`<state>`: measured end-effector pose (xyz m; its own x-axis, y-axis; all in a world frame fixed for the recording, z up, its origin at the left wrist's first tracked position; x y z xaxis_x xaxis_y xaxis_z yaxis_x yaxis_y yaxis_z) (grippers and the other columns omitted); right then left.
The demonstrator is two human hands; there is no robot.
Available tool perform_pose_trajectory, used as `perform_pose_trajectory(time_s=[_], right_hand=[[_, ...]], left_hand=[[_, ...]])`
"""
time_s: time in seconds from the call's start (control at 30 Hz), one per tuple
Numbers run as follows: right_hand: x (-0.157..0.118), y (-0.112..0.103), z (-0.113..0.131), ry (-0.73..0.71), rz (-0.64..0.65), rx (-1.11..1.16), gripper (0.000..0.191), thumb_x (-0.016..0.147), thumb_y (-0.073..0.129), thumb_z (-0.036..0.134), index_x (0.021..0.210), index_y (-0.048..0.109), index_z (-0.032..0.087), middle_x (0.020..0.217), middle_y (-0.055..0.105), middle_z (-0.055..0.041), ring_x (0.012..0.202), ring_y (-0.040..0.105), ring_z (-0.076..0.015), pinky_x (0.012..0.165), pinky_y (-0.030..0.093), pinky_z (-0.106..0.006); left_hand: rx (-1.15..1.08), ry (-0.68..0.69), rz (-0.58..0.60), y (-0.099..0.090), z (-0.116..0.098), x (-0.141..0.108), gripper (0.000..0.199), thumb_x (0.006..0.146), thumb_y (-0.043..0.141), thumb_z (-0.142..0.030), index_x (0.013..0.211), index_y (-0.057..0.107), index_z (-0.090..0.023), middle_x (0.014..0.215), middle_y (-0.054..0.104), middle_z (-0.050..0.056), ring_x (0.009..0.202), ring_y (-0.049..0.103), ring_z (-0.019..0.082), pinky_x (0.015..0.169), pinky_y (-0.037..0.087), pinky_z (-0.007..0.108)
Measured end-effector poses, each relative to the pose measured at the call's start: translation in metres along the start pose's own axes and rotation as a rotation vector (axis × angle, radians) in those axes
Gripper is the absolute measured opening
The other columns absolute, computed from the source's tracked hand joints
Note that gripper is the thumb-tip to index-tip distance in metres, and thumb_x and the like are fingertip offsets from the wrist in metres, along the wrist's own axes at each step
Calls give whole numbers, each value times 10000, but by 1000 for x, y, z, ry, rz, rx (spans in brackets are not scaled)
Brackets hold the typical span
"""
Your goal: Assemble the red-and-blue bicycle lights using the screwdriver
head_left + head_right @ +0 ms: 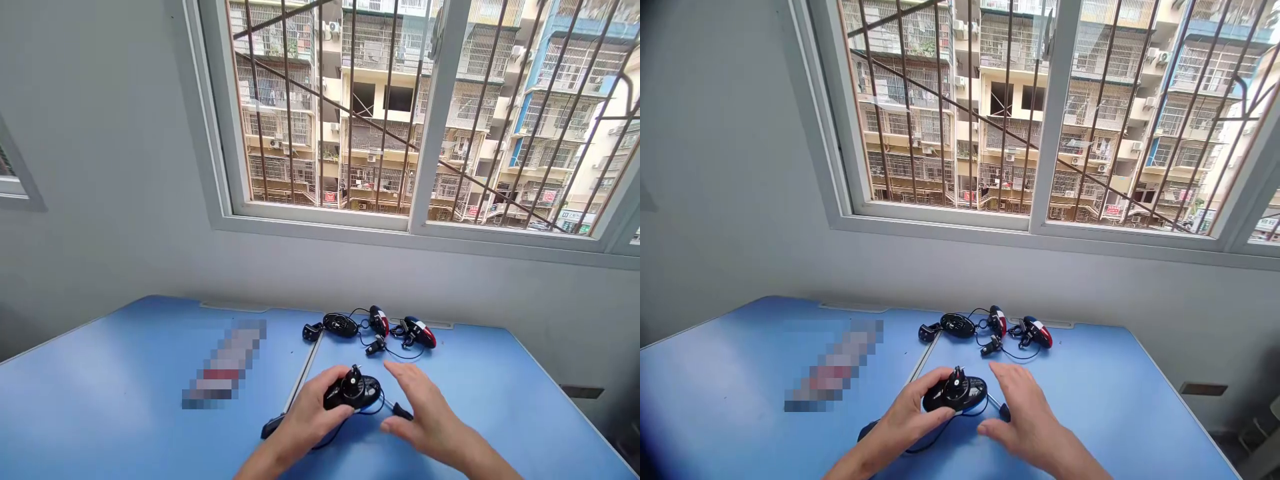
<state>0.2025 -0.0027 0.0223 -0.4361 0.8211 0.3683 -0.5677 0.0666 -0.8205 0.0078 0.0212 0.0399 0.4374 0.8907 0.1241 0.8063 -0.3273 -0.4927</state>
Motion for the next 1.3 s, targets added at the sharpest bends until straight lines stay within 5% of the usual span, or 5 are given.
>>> perform_pose_trajectory(time_s=[0.17, 0.57, 0.87, 1.03, 1.3], right_hand=[[17, 20, 9, -75, 77, 34, 455, 784, 675, 223, 1217, 535, 211, 1153, 654, -106, 1037, 609, -268, 1044, 349, -547], [6, 43, 9, -150, 18, -58, 496, 767, 608, 133, 1229, 444, 210, 1114, 668, -91, 983, 624, -259, 1020, 338, -577], [0, 49, 6, -204, -58, -96, 493, 772, 613, 158, 1223, 423, 214, 1079, 685, -90, 924, 638, -266, 983, 335, -608], [-3, 48, 5, -166, -98, -54, 499, 751, 633, 151, 1210, 453, 230, 1076, 693, -72, 943, 632, -257, 1019, 307, -583], [-3, 44, 10, -154, -97, -71, 444, 765, 603, 161, 1188, 479, 220, 1068, 693, -84, 955, 616, -260, 1021, 299, -588]], left_hand=[[-5, 56, 45, 5, 6, -2, 424, 667, 590, -128, 1082, 587, -214, 1023, 668, 1, 953, 595, 208, 860, 451, 268], [7, 6, 83, 12, 18, -3, 519, 650, 613, -106, 1154, 564, -217, 1119, 657, 9, 1047, 580, 214, 938, 435, 282], [421, 150, 21, 11, 18, -20, 650, 696, 617, -115, 1317, 489, -257, 1397, 509, 74, 1291, 435, 285, 1097, 349, 452], [694, 152, -87, -9, 54, -52, 849, 715, 653, -183, 1462, 276, -330, 1556, 252, 74, 1377, 292, 390, 1067, 326, 599], [628, 147, -255, -29, 88, -83, 557, 853, 443, -131, 1371, 460, -334, 1362, 565, 11, 1235, 531, 244, 1030, 459, 366]])
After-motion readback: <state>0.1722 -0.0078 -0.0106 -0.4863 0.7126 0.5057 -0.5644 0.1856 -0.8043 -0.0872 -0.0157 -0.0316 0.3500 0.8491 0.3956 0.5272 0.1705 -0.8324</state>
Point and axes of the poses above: each hand's wrist, its own x-axis towards the middle knuckle, its own y-axis out of the palm, z = x × y, the point moved 5 cm from there along x, towards the middle knuckle
